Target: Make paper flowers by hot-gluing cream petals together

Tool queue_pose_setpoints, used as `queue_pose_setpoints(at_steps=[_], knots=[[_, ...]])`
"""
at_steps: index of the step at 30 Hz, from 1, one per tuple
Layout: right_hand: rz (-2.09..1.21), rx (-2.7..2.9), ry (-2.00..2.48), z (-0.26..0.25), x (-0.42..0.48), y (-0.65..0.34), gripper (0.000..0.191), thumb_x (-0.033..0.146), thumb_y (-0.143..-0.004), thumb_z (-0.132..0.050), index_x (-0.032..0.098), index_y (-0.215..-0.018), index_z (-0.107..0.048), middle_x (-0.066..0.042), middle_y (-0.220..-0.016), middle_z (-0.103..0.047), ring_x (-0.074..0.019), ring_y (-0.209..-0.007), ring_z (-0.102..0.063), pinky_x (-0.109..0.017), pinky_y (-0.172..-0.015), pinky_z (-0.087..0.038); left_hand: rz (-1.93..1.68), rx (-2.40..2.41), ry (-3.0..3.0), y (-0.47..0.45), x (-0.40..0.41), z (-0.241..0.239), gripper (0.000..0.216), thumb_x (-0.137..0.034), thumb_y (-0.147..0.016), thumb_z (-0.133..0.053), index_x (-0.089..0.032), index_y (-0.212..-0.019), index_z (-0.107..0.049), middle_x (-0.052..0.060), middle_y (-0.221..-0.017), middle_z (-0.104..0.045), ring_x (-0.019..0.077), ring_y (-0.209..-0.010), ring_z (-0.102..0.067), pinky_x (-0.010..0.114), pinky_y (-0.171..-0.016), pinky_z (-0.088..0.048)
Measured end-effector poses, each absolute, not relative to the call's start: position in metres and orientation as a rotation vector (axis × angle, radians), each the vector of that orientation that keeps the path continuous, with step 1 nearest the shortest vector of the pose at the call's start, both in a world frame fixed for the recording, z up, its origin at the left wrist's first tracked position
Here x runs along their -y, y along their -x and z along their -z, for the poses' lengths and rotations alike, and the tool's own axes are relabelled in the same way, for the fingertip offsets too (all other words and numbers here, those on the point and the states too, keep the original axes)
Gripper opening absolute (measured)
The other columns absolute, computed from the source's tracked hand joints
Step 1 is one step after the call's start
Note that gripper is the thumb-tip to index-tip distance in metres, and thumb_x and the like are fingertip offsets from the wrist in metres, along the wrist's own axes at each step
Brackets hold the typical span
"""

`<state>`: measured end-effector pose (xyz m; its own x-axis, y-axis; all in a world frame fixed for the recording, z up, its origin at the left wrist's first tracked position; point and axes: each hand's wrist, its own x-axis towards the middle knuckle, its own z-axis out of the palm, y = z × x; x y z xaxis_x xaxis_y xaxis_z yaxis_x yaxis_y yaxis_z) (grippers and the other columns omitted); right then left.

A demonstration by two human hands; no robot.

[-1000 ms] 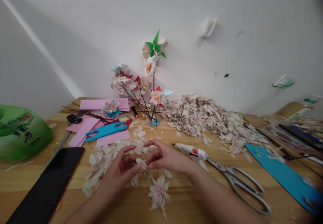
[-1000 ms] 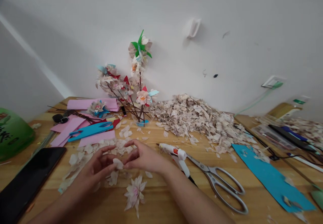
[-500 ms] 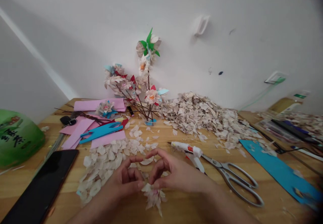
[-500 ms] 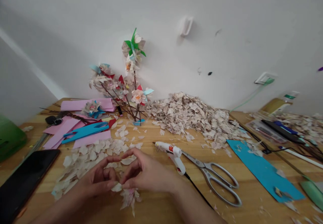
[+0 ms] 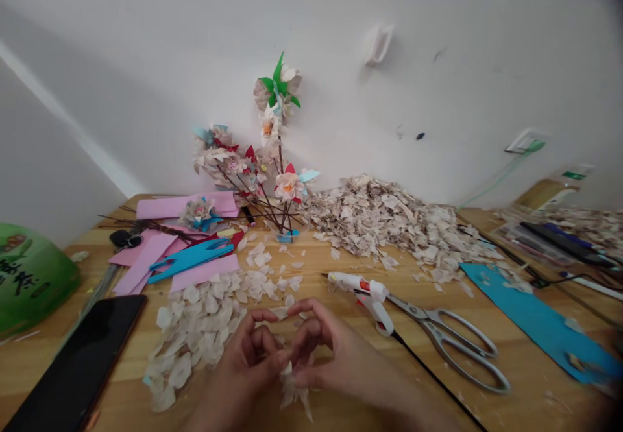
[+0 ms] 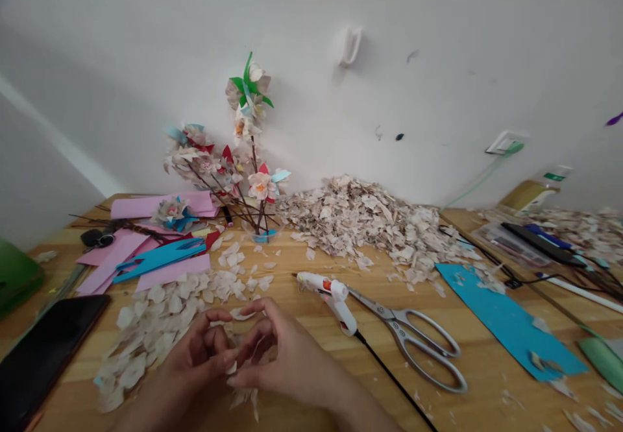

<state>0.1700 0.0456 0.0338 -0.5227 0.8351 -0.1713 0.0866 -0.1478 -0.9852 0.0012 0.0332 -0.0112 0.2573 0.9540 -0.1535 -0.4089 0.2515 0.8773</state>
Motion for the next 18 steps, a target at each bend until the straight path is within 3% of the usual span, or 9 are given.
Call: queue_pose_setpoints(at_steps=[10, 14, 18], knots=[[-1.692, 1.477, 1.101, -0.032, -0.045, -0.17, 0.051, 0.003, -0.06, -0.07, 0.024, -0.102, -0.05, 0.007, -0.068, -0.062, -0.0112, -0.063, -0.058, -0.022, -0.057, -0.044, -1.037, -0.776, -0.715, -0.004, -0.031, 0.015, 0.049, -0.026, -0.057, -0.081, -0.022, -0.097, -0.052, -0.008, -0.053, -0.059, 0.0057, -0.043, -0.049, 0.018, -0.043, -0.032], [-1.755, 1.402, 0.999, -0.026, -0.048, -0.17, 0.054, 0.003, -0.056, -0.073, 0.023, -0.099, -0.049, 0.009, -0.062, -0.061, -0.01, -0.058, -0.057, -0.02, -0.054, -0.042, -1.013, -0.719, -0.584, -0.006, -0.029, 0.015, 0.047, -0.026, -0.051, -0.084, -0.02, -0.087, -0.055, -0.01, -0.043, -0.051, 0.0049, -0.036, -0.045, 0.017, -0.039, -0.027], [-1.837, 1.317, 0.826, -0.015, -0.051, -0.169, 0.059, 0.008, -0.053, -0.079, 0.021, -0.101, -0.047, 0.009, -0.061, -0.063, -0.0084, -0.055, -0.056, -0.021, -0.056, -0.042, -0.979, -0.726, -0.416, -0.009, -0.025, 0.006, 0.047, -0.023, -0.052, -0.083, -0.019, -0.092, -0.058, -0.007, -0.054, -0.055, 0.0039, -0.04, -0.046, 0.017, -0.041, -0.029]])
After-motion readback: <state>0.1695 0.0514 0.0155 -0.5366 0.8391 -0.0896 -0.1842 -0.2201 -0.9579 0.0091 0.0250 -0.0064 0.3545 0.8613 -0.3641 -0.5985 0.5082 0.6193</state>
